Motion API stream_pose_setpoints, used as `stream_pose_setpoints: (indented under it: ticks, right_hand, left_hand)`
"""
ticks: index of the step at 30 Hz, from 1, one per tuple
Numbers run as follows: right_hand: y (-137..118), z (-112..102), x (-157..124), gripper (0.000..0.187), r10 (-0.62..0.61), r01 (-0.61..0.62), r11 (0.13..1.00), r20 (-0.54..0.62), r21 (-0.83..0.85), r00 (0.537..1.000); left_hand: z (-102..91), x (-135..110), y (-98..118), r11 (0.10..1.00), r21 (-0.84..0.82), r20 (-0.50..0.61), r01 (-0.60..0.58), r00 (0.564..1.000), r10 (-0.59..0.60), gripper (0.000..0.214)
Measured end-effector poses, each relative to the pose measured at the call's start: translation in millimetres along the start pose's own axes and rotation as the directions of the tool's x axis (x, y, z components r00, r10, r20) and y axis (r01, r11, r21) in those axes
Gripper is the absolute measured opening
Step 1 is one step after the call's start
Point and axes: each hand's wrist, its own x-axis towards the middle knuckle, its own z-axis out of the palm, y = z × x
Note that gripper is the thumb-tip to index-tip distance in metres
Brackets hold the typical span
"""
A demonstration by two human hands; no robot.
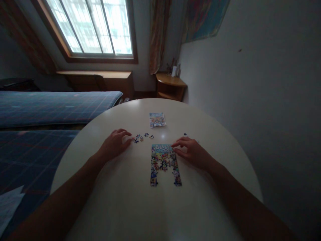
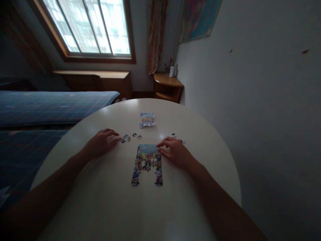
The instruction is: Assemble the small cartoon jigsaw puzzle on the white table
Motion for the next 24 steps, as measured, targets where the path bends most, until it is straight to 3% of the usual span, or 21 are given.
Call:
stream_pose_setpoints:
  ticks: [10, 17, 20, 24]
  right_hand:
    - [-3, 0, 0, 0.014, -0.004, 0.004, 1.000, 0.003, 0.016, 1.000]
    - [-3, 1, 0, 0.015, -0.022, 0.022, 1.000, 0.000, 0.007, 1.000]
    - [-5, 0, 1, 0.014, -0.034, 0.034, 0.999, -0.004, 0.009, 0.999]
    - [-15, 0, 2, 0.012, -0.052, 0.051, 0.998, -0.033, -0.027, 0.998]
  left_hand:
    - [6.9, 4, -1, 0.996, -0.094, 0.055, 0.005, 0.998, 0.000, 0.029]
    - [1.7, 2, 7, 0.971, -0.183, 0.091, 0.152, 0.986, -0.137, 0.021]
    - [-0.8, -1, 19, 0.952, -0.267, 0.047, 0.152, 0.988, -0.145, 0.025]
    - [-4.4, -5, 54, 0.884, -0.442, 0.037, 0.152, 0.988, -0.151, 0.027]
